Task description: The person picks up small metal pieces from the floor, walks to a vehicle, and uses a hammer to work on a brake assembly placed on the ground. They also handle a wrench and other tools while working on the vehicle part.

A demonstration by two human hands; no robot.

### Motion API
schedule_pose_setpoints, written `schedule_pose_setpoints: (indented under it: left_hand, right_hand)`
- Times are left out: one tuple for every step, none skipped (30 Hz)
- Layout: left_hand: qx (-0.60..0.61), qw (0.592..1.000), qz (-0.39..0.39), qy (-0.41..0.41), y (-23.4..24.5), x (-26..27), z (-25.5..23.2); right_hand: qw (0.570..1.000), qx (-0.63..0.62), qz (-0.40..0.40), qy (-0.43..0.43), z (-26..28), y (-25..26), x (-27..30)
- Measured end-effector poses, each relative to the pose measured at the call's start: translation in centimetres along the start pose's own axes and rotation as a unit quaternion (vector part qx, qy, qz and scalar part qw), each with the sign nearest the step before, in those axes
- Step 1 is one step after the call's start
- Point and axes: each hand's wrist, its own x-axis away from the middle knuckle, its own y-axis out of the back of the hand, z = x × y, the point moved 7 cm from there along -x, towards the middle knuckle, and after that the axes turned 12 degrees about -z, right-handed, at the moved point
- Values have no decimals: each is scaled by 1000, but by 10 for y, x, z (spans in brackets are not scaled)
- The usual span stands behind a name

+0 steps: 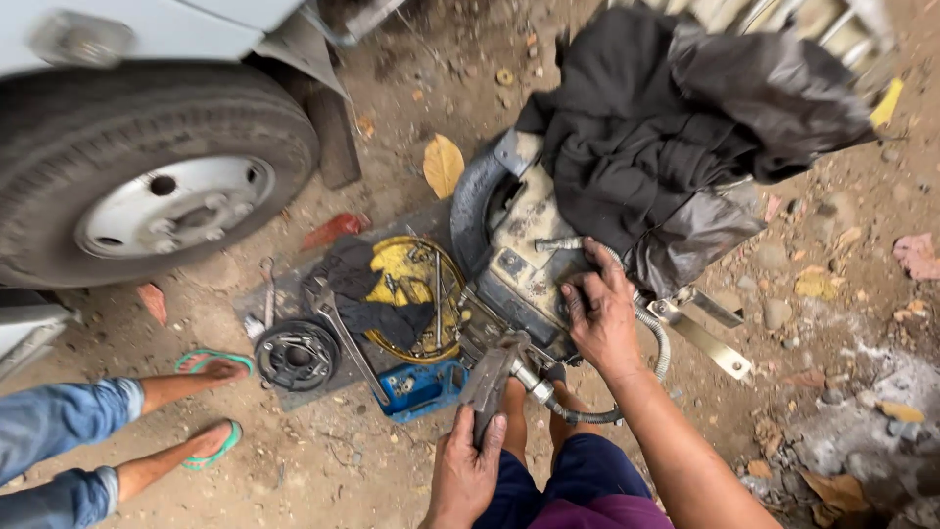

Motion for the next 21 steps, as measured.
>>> schedule_pose_setpoints:
  left_hand:
    - [-1, 1000, 5, 6, -8, -1, 8]
    - [-7, 1000, 19, 16, -16, 0, 16]
    - [-15, 999, 31, 24, -23, 0, 25]
    - [-16, 999, 33, 28, -30, 2, 39]
    - [3, 1000, 29, -10, -36, 2, 45]
    - [22, 998, 24, -47, -42, 5, 49]
    - [22, 998, 25, -48, -49, 7, 59]
    - [44, 997, 6, -61, -52, 10, 65]
    - [66, 995, -15, -78, -53, 9, 70]
    - [66, 994, -17, -82, -55, 6, 75]
    - [78, 993, -12, -86, -57, 5, 79]
    - [90, 992, -7, -89, -58, 6, 83]
    - [90, 992, -9, -92, -55, 5, 77]
    - [88, 991, -30, -99, -49, 4, 72]
    - [87, 989, -52, -106, -43, 4, 65]
    - [88, 989, -55, -110, -37, 4, 57]
    - [76, 994, -43, -71, -35, 2, 55]
    - [65, 997, -30, -33, -33, 0, 54]
    - [68, 996, -34, -36, -32, 0, 57]
    - [87, 993, -48, -57, -31, -2, 58]
    - [104, 990, -61, -74, -31, -1, 63]
  right_hand:
    - [1000, 3, 5, -5, -2, -2, -1]
    - [1000, -1, -1, -4, -2, -2, -2]
    - [1000, -7, -9, -3, 0, -3, -3]
    - [1000, -6, -5, -6, -1, -5, 0]
    - [1000, 2, -7, -7, -2, -6, 0]
    - [1000, 10, -9, -8, -1, -5, 0]
    - [1000, 12, -10, -8, -2, -5, 1]
    - [1000, 13, -9, -9, -2, -5, 2]
    - [1000, 11, -11, -7, 1, -5, -1]
    - [1000, 10, -15, -4, 0, -5, -1]
    - [1000, 13, -5, -16, -2, -6, -1]
    - [999, 15, 5, -28, -3, -6, 0]
    - [1000, 13, 2, -26, -1, -6, -1]
    - [999, 6, 9, -31, 2, -5, -1]
    - [999, -2, 16, -35, 5, -5, -2]
    - [999, -4, 13, -31, 8, -3, -1]
    - [999, -15, -5, -45, 9, 2, -1]
    - [998, -26, -24, -59, 9, 6, -2]
    - [998, -28, -26, -53, 11, 12, -2]
    - [999, -29, -5, -20, 16, 14, -2]
    - [999, -30, 18, 11, 18, 14, 1]
